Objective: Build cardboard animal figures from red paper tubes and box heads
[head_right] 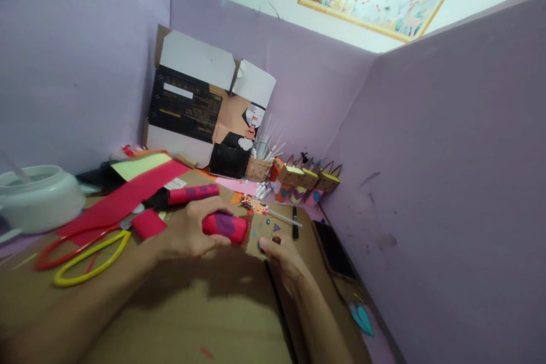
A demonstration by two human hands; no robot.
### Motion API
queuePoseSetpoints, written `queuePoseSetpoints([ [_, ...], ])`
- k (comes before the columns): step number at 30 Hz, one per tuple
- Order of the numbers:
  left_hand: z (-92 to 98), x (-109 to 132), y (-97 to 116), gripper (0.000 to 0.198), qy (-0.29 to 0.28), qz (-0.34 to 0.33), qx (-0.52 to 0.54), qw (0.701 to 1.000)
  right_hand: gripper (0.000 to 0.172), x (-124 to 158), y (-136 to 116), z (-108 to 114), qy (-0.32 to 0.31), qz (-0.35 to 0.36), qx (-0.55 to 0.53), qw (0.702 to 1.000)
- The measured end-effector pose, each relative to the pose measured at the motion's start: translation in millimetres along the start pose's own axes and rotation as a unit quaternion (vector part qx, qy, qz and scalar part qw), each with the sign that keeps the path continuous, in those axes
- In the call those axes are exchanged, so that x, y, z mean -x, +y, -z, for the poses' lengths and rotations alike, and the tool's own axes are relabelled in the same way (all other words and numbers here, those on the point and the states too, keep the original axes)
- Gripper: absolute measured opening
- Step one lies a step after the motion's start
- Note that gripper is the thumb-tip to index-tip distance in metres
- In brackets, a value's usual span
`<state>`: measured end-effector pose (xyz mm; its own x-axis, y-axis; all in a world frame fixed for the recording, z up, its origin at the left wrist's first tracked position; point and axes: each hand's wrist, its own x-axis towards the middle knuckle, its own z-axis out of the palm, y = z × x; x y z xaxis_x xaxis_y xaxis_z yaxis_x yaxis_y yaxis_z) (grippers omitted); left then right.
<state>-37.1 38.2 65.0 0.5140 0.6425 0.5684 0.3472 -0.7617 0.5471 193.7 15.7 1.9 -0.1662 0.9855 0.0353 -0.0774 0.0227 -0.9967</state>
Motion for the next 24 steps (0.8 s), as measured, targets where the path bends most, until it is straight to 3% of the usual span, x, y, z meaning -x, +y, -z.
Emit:
queuePoseSetpoints([
  [4, 5.5, 2.0, -3.0, 0.079, -0.023, -0.052, -0.035, 0.998, 0.047, -0.3, -5.0, 4.7, 0.024, 0.026, 0.01, 0.999],
  [6, 8.1, 2.2, -6.1, 0.09, -0.019, -0.057, -0.05, 0.997, 0.048, 0.1, -9.2, 6.3, 0.043, 0.057, 0.054, 0.996],
  [9, 11.5, 0.1, -10.1, 0.086, 0.015, -0.001, -0.008, 1.0, 0.046, 1.2, -14.7, 7.6, 0.138, 0.09, 0.19, 0.968],
  [12, 13.9, -4.3, -13.7, 0.069, 0.053, 0.113, 0.096, 0.987, 0.045, 2.1, -17.2, 7.1, 0.214, 0.137, 0.299, 0.92],
  [15, 14.7, -8.7, -17.5, 0.064, 0.043, 0.21, 0.165, 0.963, 0.048, 3.1, -17.1, 4.5, 0.199, 0.214, 0.329, 0.898],
  [18, 13.6, -10.0, -21.5, 0.056, -0.036, 0.275, 0.209, 0.938, 0.056, 4.4, -15.3, 1.7, 0.147, 0.258, 0.345, 0.89],
  [21, 10.3, -8.4, -26.9, 0.046, -0.115, 0.301, 0.213, 0.922, 0.064, 5.5, -11.8, 1.2, 0.105, 0.298, 0.361, 0.877],
  [24, 6.4, -6.5, -32.9, 0.043, -0.126, 0.302, 0.172, 0.929, 0.069, 5.9, -8.2, 2.1, 0.081, 0.33, 0.379, 0.861],
])
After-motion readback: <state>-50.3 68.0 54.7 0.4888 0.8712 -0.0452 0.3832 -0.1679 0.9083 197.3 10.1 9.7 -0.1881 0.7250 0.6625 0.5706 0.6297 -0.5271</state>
